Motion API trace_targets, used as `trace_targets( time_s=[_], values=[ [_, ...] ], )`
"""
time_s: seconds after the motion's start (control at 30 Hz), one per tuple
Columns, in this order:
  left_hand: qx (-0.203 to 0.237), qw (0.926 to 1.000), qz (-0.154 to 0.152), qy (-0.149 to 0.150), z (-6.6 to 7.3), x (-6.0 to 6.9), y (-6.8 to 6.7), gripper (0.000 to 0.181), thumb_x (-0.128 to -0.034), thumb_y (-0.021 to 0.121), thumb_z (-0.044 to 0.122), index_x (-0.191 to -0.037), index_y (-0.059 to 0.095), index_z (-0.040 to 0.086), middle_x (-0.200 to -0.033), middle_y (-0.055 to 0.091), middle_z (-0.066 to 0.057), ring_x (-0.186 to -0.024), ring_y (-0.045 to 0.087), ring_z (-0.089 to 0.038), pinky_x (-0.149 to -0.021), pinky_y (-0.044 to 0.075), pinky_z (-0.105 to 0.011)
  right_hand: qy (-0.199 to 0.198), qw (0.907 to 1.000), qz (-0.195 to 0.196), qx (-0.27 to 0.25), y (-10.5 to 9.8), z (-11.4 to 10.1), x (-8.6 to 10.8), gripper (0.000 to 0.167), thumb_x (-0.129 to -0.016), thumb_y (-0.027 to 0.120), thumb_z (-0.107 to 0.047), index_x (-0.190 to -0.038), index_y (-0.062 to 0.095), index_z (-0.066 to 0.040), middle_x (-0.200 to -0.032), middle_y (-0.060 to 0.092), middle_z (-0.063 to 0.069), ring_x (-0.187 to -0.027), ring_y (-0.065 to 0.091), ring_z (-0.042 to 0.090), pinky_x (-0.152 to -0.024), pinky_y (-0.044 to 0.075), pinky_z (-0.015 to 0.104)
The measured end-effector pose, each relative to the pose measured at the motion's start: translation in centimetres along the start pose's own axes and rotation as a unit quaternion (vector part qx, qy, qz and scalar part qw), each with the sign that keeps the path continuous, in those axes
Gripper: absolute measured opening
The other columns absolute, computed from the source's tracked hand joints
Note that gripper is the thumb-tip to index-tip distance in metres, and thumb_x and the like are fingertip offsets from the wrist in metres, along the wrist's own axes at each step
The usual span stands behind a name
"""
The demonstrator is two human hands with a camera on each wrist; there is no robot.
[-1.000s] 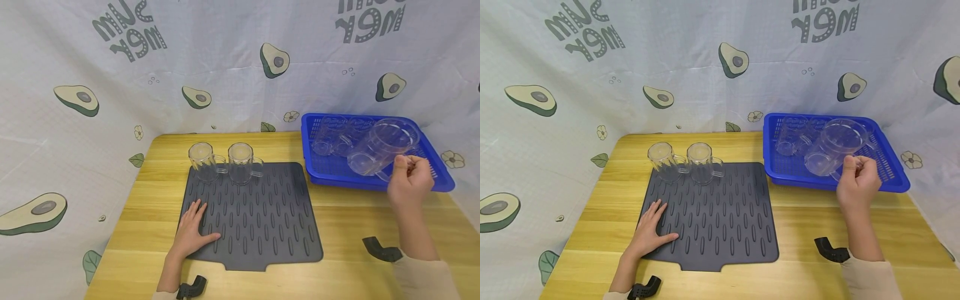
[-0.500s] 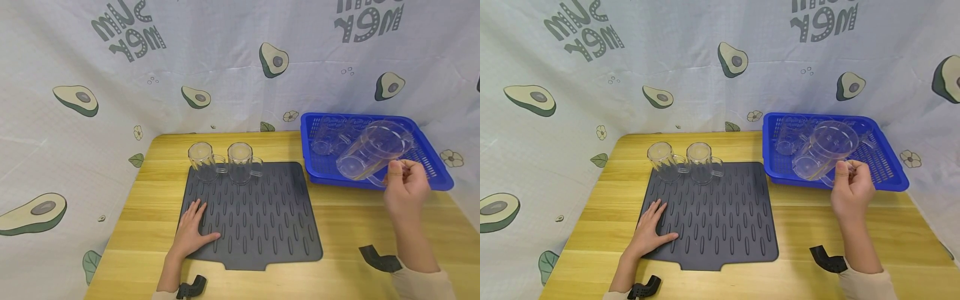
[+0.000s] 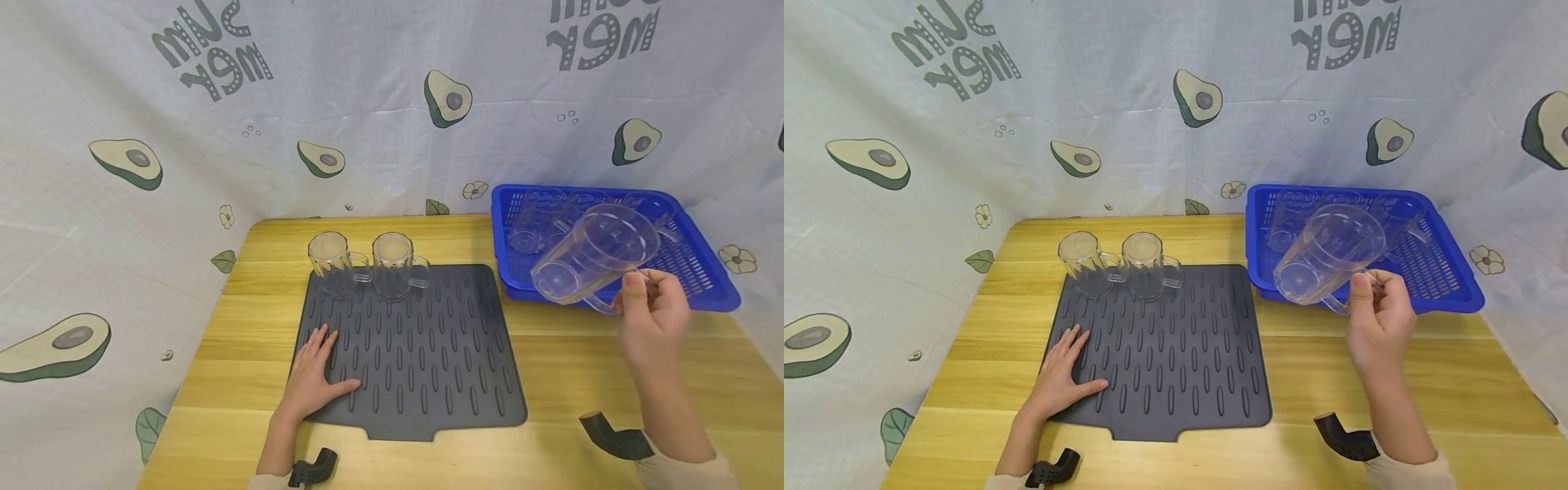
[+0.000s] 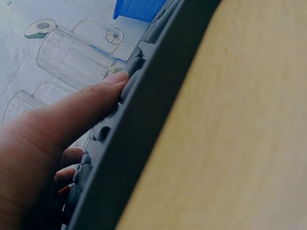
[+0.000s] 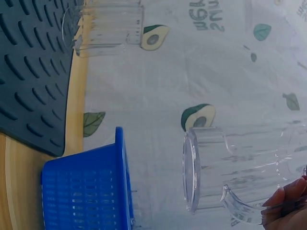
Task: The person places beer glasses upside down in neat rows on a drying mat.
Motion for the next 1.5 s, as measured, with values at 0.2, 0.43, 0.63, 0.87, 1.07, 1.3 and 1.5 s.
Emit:
trace_targets(
  time_s=[0.2, 0.43, 0.63, 0.87, 1.07, 1.3, 1.5],
  values=[
    [-0.004, 1.0, 0.0, 0.002, 0.0, -0.1, -0.1, 0.104, -0.0715, 0.08, 0.054, -0.151, 0.035, 0.004, -0.158, 0.022, -0.019, -0.146, 0.013, -0.039, -0.113, 0.014, -0.061, -0.026, 0.9946, -0.011, -0.099, 0.9, -1.3, 0.7, 0.014, -0.096, 0.056, 0.001, -0.086, 0.059, -0.008, -0.069, 0.053, 0.0, -0.059, 0.048, 0.007, -0.056, 0.042, 0.011],
    [-0.006, 1.0, 0.0, 0.001, 0.0, -0.1, -0.2, 0.104, -0.0717, 0.08, 0.054, -0.151, 0.035, 0.003, -0.159, 0.021, -0.019, -0.146, 0.013, -0.039, -0.113, 0.015, -0.06, -0.006, 0.9901, -0.047, -0.132, 1.1, -2.2, 1.6, 0.013, -0.097, 0.053, 0.003, -0.088, 0.059, -0.004, -0.068, 0.052, 0.003, -0.063, 0.049, 0.011, -0.061, 0.045, 0.012],
    [-0.006, 1.0, 0.003, 0.003, 0.1, -0.1, -0.2, 0.104, -0.0712, 0.08, 0.054, -0.15, 0.036, 0.003, -0.158, 0.022, -0.019, -0.146, 0.014, -0.039, -0.113, 0.015, -0.06, -0.016, 0.9838, -0.086, -0.156, 1.4, -2.8, 2.4, 0.012, -0.097, 0.05, 0.006, -0.089, 0.058, 0.002, -0.069, 0.052, 0.004, -0.064, 0.048, 0.012, -0.063, 0.044, 0.013],
    [-0.007, 1.0, 0.003, 0.002, 0.0, -0.1, -0.1, 0.104, -0.0711, 0.08, 0.054, -0.15, 0.036, 0.003, -0.158, 0.023, -0.019, -0.146, 0.014, -0.039, -0.113, 0.015, -0.061, 0.003, 0.9782, -0.123, -0.167, 1.8, -3.1, 3.0, 0.014, -0.098, 0.046, 0.008, -0.092, 0.056, 0.001, -0.073, 0.051, 0.004, -0.065, 0.046, 0.013, -0.061, 0.039, 0.015],
    [-0.006, 1.0, 0.001, 0.0, 0.1, -0.1, -0.1, 0.104, -0.0713, 0.08, 0.054, -0.15, 0.036, 0.003, -0.158, 0.022, -0.019, -0.146, 0.013, -0.039, -0.113, 0.015, -0.06, 0.004, 0.9768, -0.152, -0.151, 2.4, -3.0, 3.6, 0.014, -0.098, 0.046, 0.008, -0.092, 0.056, 0.0, -0.073, 0.052, 0.003, -0.067, 0.047, 0.012, -0.06, 0.039, 0.014],
    [0.003, 1.0, -0.001, -0.005, 0.2, 0.0, -0.2, 0.104, -0.0715, 0.08, 0.054, -0.151, 0.035, 0.004, -0.159, 0.021, -0.019, -0.146, 0.012, -0.039, -0.113, 0.014, -0.06, -0.01, 0.9672, -0.197, -0.16, 3.2, -2.9, 4.2, 0.013, -0.099, 0.043, 0.009, -0.093, 0.053, 0.003, -0.074, 0.051, 0.004, -0.067, 0.045, 0.012, -0.057, 0.034, 0.018],
    [0.008, 1.0, -0.002, -0.006, 0.3, 0.1, -0.3, 0.104, -0.0717, 0.08, 0.053, -0.151, 0.035, 0.003, -0.159, 0.021, -0.019, -0.146, 0.012, -0.039, -0.113, 0.014, -0.06, -0.008, 0.9614, -0.22, -0.165, 4.0, -3.0, 4.9, 0.009, -0.099, 0.044, 0.007, -0.093, 0.051, 0.008, -0.073, 0.05, 0.004, -0.066, 0.044, 0.013, -0.056, 0.032, 0.021]
  ],
)
Point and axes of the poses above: each hand's wrist, its own x-axis away from the middle knuckle, its own y-axis out of the palm, z = x × y, the point moved 1 cm from there along -x, towards the middle knuckle
